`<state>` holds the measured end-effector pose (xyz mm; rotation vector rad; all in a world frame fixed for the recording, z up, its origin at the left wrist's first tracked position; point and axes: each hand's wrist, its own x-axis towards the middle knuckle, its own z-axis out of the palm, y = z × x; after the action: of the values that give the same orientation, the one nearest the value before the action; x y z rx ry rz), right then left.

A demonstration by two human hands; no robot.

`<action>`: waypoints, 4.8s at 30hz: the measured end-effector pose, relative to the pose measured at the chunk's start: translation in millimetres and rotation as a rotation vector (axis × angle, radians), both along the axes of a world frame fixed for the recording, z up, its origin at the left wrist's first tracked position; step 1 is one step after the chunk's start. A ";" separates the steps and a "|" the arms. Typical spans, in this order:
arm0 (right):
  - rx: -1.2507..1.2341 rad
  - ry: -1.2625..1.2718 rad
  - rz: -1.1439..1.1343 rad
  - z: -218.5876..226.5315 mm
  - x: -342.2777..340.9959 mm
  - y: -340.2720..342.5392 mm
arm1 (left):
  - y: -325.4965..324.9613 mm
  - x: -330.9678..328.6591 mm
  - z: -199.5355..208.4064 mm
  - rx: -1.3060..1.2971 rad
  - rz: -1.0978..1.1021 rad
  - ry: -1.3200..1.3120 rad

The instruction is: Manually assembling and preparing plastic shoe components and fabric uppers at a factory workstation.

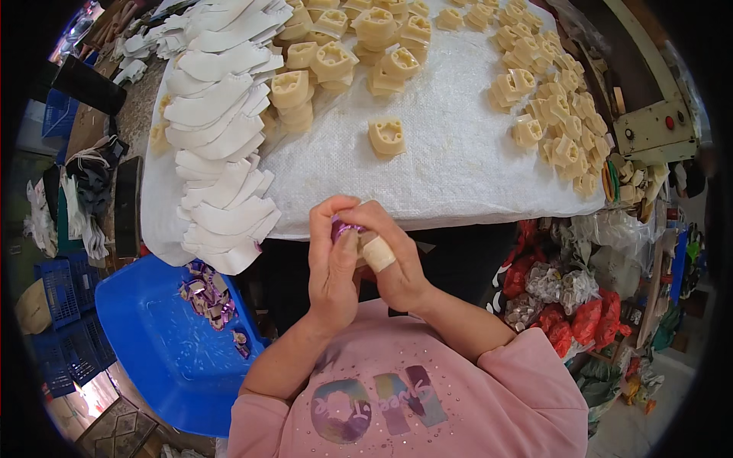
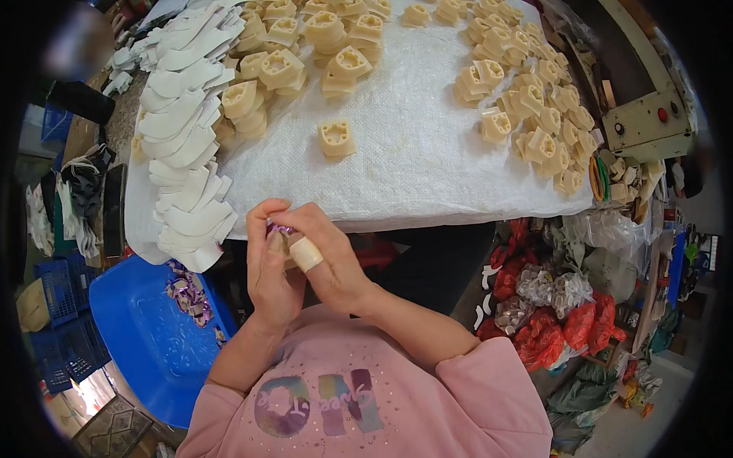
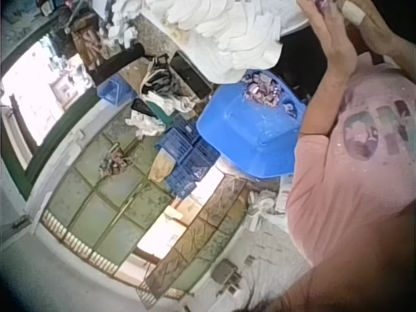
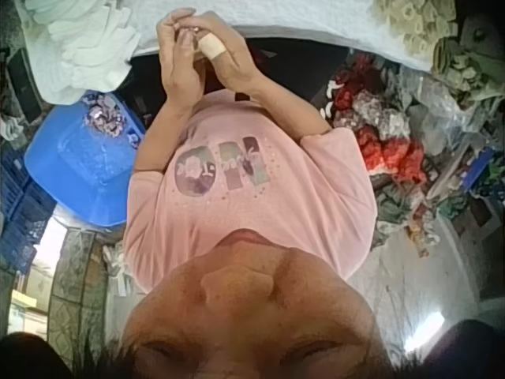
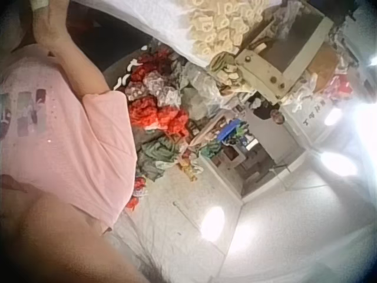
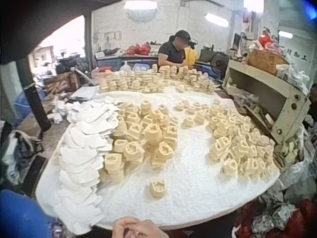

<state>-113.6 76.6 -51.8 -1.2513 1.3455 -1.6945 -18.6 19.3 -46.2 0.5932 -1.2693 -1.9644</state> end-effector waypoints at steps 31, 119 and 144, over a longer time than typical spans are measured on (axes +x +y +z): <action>0.368 0.311 0.011 46.9 -35.6 -9.0 | -12.6 10.9 21.0 -0.401 -0.119 -0.297; 0.148 0.290 -0.132 39.1 -60.7 -38.1 | -38.1 28.1 7.8 0.235 0.032 0.036; 0.256 0.581 -0.333 16.0 -69.0 -14.3 | -56.0 -56.3 16.2 0.016 -0.157 -0.032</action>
<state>-182.6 62.3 -35.8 -1.4890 2.1400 -1.3404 -74.9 -36.8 -30.1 0.5488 -1.3570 -2.1019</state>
